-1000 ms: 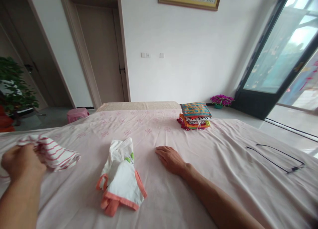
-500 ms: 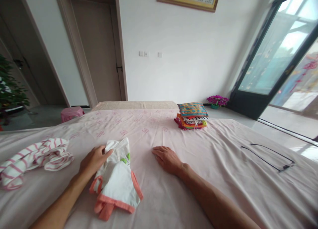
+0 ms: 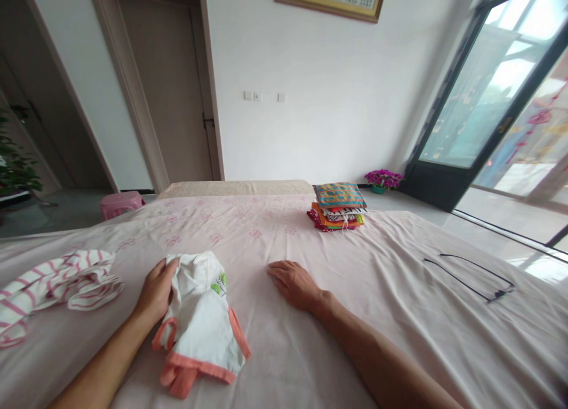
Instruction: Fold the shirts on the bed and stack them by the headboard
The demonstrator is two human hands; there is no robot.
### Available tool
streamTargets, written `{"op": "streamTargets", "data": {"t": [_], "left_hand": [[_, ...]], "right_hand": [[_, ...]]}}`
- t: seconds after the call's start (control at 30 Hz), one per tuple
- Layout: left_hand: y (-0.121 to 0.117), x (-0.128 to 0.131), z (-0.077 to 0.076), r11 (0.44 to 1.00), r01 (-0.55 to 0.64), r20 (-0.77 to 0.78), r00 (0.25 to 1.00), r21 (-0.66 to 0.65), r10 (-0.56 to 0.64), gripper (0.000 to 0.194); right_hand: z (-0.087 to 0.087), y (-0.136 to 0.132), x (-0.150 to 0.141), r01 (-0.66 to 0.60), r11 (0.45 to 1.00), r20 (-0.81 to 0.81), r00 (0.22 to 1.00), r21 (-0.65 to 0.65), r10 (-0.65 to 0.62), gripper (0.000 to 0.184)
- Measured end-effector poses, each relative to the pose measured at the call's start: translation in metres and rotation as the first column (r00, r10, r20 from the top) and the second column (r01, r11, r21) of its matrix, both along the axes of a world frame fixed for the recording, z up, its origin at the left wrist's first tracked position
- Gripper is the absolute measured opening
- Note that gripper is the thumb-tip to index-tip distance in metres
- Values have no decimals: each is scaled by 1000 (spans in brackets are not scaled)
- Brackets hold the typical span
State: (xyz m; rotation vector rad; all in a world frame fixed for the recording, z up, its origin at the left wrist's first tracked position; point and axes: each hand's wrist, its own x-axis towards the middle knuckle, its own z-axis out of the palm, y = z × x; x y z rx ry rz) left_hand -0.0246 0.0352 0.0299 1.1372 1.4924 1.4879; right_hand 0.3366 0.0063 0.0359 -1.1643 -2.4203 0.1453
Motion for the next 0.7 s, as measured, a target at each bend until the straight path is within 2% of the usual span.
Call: {"op": "streamTargets", "data": {"t": [0.13, 0.27, 0.37, 0.43, 0.5, 0.57, 0.63, 0.7], "left_hand": [[1, 11, 8, 1000, -1, 332, 943, 19, -6, 43], [-1, 25, 22, 995, 68, 404, 910, 66, -89, 49], [-5, 41, 37, 972, 224, 387, 891, 76, -236, 50], [-9, 55, 49, 929, 360, 343, 865, 84, -366, 47], [-12, 71, 63, 876, 474, 276, 833, 92, -480, 44], [-15, 88, 77, 823, 561, 204, 798, 89, -566, 42], [-16, 104, 89, 774, 629, 136, 763, 71, -632, 41], [-15, 116, 98, 733, 678, 84, 728, 54, -680, 42]], "right_hand": [[0, 1, 1, -5, 1000, -8, 1000, -3, 5, 34], [-2, 2, 3, -17, 1000, -36, 999, -14, 16, 34], [-5, 3, 3, -48, 998, -131, 991, -40, 42, 35], [-4, 4, 1, -77, 995, -261, 964, -67, 57, 36], [3, 8, -4, -105, 988, -436, 899, -116, 44, 39], [18, 15, -12, -152, 970, -594, 804, -192, 8, 50], [39, 23, -20, -245, 925, -706, 708, -292, -35, 69], [59, 32, -28, -400, 823, -765, 641, -404, -64, 80]]}}
